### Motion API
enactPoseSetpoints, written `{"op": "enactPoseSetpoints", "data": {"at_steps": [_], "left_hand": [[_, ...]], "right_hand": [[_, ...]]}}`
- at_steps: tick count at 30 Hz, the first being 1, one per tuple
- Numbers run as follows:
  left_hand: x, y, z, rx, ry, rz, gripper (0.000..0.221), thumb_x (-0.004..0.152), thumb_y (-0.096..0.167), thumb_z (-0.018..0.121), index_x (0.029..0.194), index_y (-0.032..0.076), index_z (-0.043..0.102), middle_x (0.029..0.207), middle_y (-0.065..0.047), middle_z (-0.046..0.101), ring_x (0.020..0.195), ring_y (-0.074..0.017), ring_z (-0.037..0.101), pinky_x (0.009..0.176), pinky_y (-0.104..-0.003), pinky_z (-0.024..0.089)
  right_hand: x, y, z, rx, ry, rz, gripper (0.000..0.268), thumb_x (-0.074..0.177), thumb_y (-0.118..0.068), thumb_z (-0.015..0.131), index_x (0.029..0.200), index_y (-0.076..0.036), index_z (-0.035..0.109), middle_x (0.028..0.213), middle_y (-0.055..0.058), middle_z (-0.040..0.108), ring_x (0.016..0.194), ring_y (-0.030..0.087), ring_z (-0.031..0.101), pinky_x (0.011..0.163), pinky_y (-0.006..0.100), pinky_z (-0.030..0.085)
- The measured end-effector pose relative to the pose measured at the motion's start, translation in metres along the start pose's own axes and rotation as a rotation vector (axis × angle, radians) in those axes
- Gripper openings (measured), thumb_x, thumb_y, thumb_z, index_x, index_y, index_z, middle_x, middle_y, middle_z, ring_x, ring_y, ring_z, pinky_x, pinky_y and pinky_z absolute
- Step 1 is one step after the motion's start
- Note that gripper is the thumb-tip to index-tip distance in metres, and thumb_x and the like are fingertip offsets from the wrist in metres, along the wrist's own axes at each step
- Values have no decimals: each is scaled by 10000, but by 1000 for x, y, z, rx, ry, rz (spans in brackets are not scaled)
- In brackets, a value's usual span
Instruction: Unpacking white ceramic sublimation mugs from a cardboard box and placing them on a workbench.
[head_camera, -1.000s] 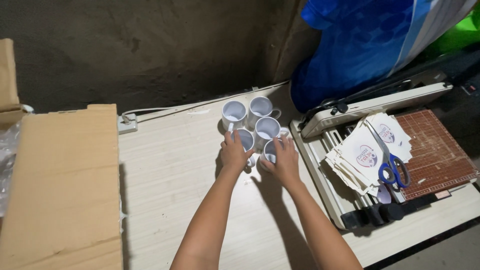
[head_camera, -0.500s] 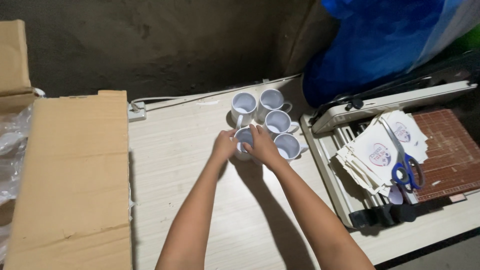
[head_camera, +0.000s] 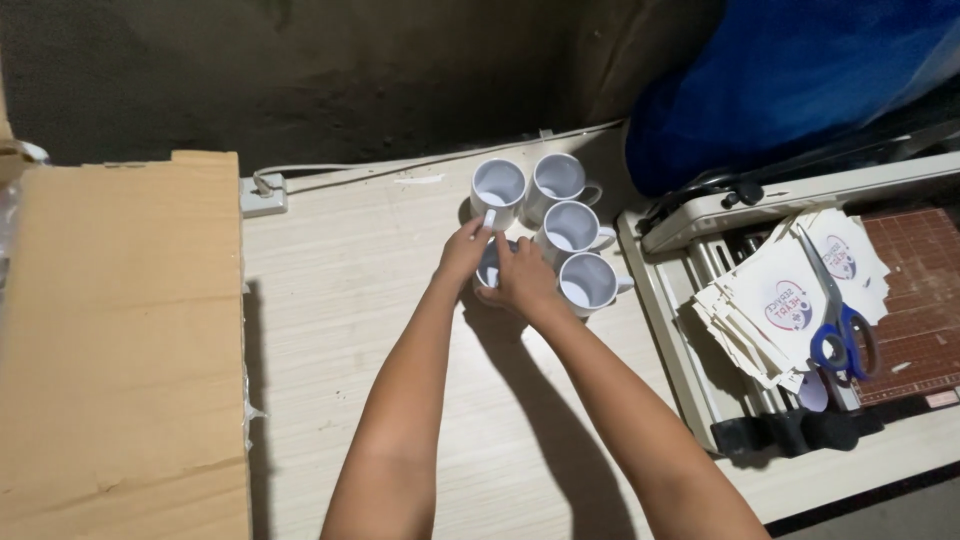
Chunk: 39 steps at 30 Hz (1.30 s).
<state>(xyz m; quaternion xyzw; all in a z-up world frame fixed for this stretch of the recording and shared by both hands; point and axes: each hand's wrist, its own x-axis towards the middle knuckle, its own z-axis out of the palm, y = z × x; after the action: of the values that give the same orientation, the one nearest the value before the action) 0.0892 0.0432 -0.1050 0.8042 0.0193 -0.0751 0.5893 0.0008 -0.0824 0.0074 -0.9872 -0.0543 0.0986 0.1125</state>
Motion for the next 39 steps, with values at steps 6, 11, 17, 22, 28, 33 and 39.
{"op": "enactPoseSetpoints", "data": {"at_steps": [6, 11, 17, 22, 28, 33, 39], "left_hand": [[24, -19, 11, -193, -49, -76, 402, 943, 228, 626, 1301, 48, 653, 1166, -152, 758, 1050, -229, 727, 921, -350, 548], [2, 7, -8, -34, 108, -63, 295, 930, 210, 674, 1177, 58, 731, 1040, -129, 778, 957, -237, 742, 863, -361, 555], [-26, -5, -12, 118, 284, 57, 268, 977, 246, 654, 1166, 83, 752, 998, -154, 768, 914, -284, 727, 822, -388, 553], [-67, 35, -21, 21, 355, -110, 299, 996, 262, 604, 1208, 84, 718, 991, -149, 768, 866, -283, 755, 790, -392, 567], [-81, 10, -20, 8, 512, -73, 283, 1003, 250, 613, 1201, 85, 729, 1028, -163, 767, 914, -296, 742, 811, -391, 560], [-92, 8, -29, 21, 572, -97, 271, 999, 240, 617, 1196, 92, 731, 1036, -166, 766, 924, -308, 739, 813, -394, 557], [-95, 3, -13, -29, 586, -100, 267, 994, 231, 629, 1174, 56, 721, 1027, -169, 773, 931, -301, 750, 812, -391, 561]], "right_hand": [[-6, -4, -14, 18, -2, -59, 1122, 712, -510, 860, 1568, -79, 276, 1310, 255, 496, 1207, 433, 508, 943, 488, 524], [-14, -1, -13, 14, -29, -66, 1034, 709, -493, 857, 1512, -63, 368, 1319, 251, 515, 1260, 426, 505, 956, 484, 530], [-1, 5, -14, 24, 60, -15, 1010, 689, -551, 869, 1443, -24, 452, 1276, 306, 544, 1184, 470, 564, 896, 505, 556], [31, 8, -27, -51, 87, 47, 1028, 672, -650, 845, 1356, 27, 483, 1239, 284, 583, 1092, 444, 633, 751, 490, 598], [69, -6, -41, -124, -41, 126, 1000, 723, -774, 763, 1280, 23, 531, 1135, 252, 675, 1008, 382, 723, 797, 461, 605], [93, -4, -38, -82, 14, 136, 999, 700, -751, 791, 1283, 15, 525, 1169, 247, 654, 1034, 385, 709, 810, 464, 601], [118, -6, -26, -114, 119, -22, 961, 658, -616, 887, 1310, -15, 517, 1231, 255, 612, 1098, 438, 648, 854, 475, 582]]}}
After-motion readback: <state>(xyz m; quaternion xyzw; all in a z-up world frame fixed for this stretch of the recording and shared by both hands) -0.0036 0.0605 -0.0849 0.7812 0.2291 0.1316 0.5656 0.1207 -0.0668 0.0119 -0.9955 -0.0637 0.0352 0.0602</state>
